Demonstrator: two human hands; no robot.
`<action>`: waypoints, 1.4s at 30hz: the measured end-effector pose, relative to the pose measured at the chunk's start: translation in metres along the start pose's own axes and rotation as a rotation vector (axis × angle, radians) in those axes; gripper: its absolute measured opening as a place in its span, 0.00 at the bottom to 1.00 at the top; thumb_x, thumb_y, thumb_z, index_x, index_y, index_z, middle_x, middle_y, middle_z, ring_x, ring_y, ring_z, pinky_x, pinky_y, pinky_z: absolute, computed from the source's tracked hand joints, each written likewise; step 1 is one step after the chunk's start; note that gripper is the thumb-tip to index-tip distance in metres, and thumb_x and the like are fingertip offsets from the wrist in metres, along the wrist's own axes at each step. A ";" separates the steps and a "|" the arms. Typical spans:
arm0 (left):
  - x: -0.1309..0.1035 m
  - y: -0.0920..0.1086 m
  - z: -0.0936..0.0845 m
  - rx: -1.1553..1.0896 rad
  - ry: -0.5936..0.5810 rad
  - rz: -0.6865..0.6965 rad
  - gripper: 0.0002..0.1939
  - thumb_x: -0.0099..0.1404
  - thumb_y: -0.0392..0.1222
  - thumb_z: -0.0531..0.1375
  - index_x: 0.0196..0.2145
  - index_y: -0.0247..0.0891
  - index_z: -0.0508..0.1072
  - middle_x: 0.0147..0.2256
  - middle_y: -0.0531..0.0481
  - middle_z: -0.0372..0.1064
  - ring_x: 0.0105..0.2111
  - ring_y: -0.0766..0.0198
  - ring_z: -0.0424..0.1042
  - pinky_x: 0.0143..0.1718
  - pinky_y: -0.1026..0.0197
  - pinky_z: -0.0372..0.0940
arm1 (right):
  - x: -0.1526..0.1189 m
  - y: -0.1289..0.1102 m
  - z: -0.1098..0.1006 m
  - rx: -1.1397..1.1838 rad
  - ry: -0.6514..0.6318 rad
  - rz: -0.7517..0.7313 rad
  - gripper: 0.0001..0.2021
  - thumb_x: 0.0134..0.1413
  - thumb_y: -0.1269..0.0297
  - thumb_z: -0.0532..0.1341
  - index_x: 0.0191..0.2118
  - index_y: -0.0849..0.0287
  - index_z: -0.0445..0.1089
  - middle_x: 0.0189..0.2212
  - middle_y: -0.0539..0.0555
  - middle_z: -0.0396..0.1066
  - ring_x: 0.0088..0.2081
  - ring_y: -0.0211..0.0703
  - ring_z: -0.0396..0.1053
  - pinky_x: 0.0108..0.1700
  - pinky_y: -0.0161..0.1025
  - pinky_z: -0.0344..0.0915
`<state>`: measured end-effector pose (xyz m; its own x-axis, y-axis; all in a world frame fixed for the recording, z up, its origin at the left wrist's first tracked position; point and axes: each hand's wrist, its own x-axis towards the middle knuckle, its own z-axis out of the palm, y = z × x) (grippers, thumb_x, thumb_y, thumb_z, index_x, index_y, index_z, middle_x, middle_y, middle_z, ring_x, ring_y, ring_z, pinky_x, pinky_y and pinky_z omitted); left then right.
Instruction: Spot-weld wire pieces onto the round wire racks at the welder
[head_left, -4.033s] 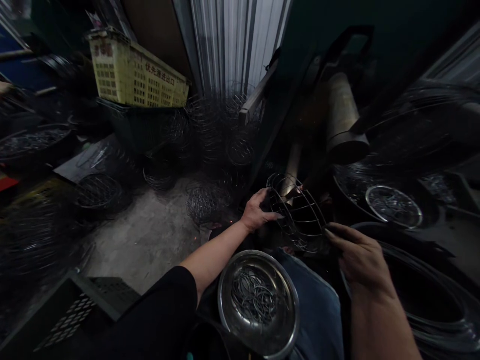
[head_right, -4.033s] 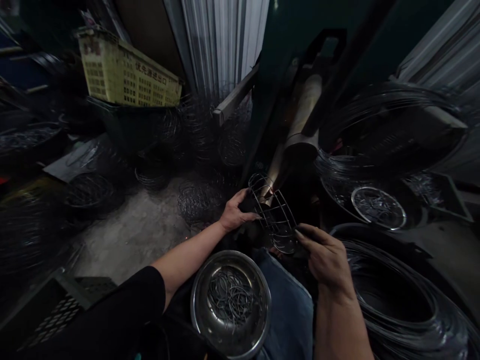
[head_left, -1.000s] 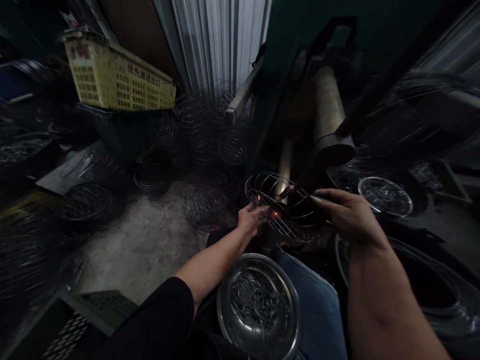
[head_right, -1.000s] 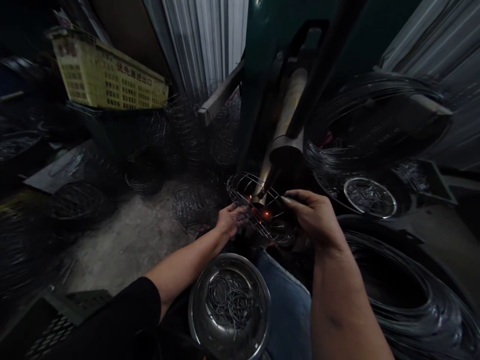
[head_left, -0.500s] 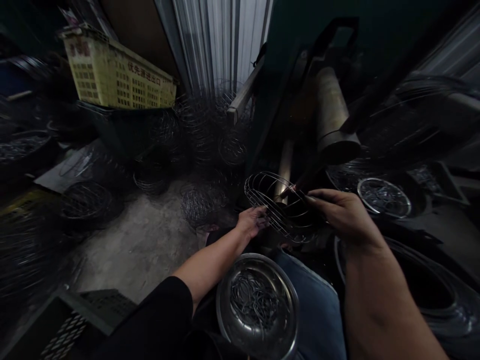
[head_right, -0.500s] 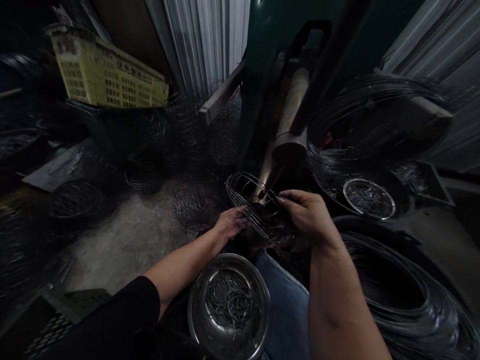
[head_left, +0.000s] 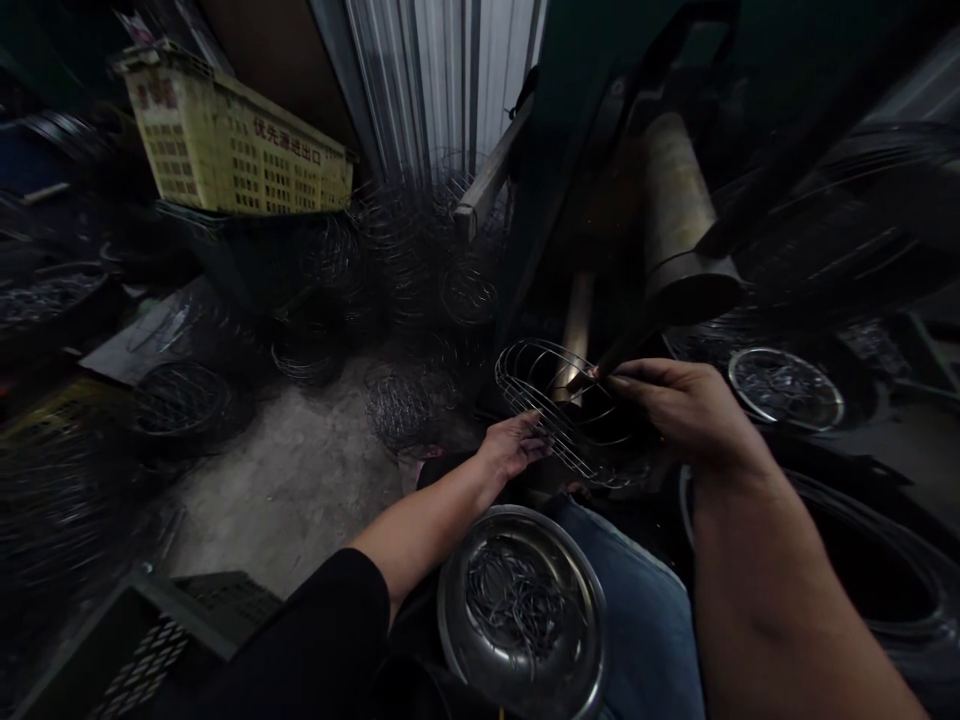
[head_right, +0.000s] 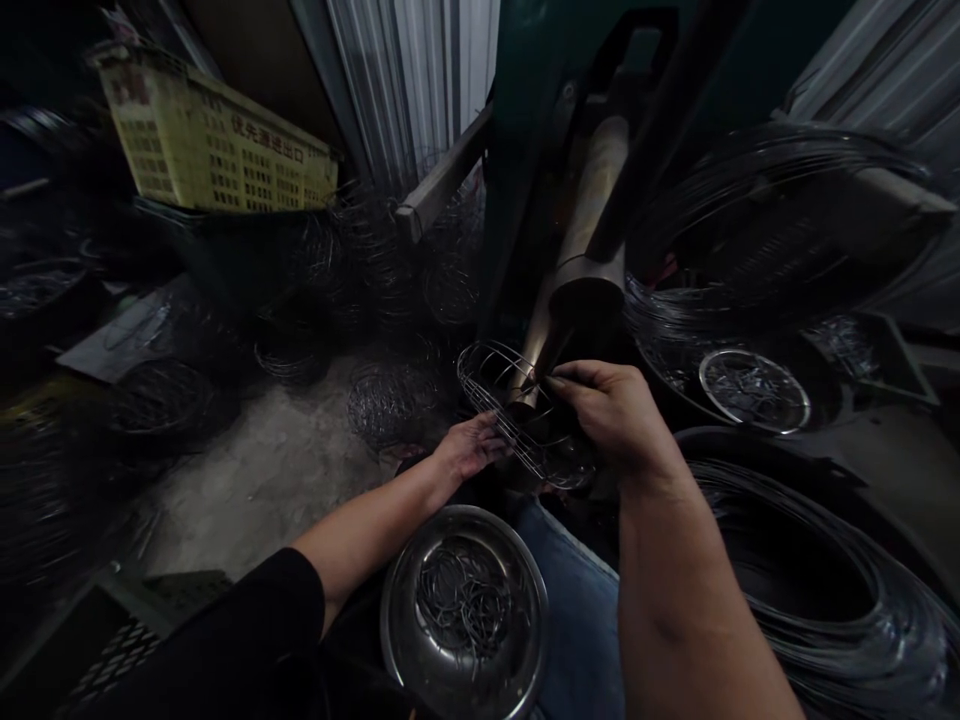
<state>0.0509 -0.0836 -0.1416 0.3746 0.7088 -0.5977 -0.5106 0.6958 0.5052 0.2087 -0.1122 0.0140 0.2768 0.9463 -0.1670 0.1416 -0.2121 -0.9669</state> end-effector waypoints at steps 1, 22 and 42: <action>0.000 0.000 0.000 0.011 0.001 -0.021 0.08 0.58 0.40 0.67 0.33 0.34 0.73 0.21 0.52 0.65 0.25 0.61 0.73 0.36 0.55 0.71 | 0.000 -0.001 0.000 0.018 -0.006 0.015 0.23 0.26 0.47 0.78 0.28 0.58 0.78 0.23 0.53 0.75 0.24 0.44 0.71 0.25 0.38 0.67; -0.047 0.031 -0.003 1.134 -0.288 1.012 0.20 0.51 0.32 0.67 0.43 0.47 0.82 0.54 0.40 0.74 0.65 0.43 0.60 0.68 0.46 0.46 | -0.038 0.084 -0.041 0.303 0.115 0.069 0.24 0.20 0.55 0.81 0.32 0.54 0.81 0.28 0.51 0.79 0.28 0.42 0.75 0.31 0.37 0.74; 0.002 0.017 -0.020 1.655 0.069 1.839 0.25 0.65 0.47 0.58 0.57 0.38 0.74 0.47 0.40 0.74 0.55 0.50 0.69 0.61 0.45 0.61 | -0.029 0.069 -0.017 0.247 0.270 -0.073 0.23 0.21 0.50 0.79 0.28 0.56 0.80 0.23 0.51 0.76 0.23 0.39 0.71 0.23 0.34 0.69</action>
<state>0.0278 -0.0731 -0.1465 0.4264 0.4525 0.7832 0.5898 -0.7956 0.1385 0.2267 -0.1583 -0.0443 0.5199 0.8513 -0.0708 -0.0546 -0.0495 -0.9973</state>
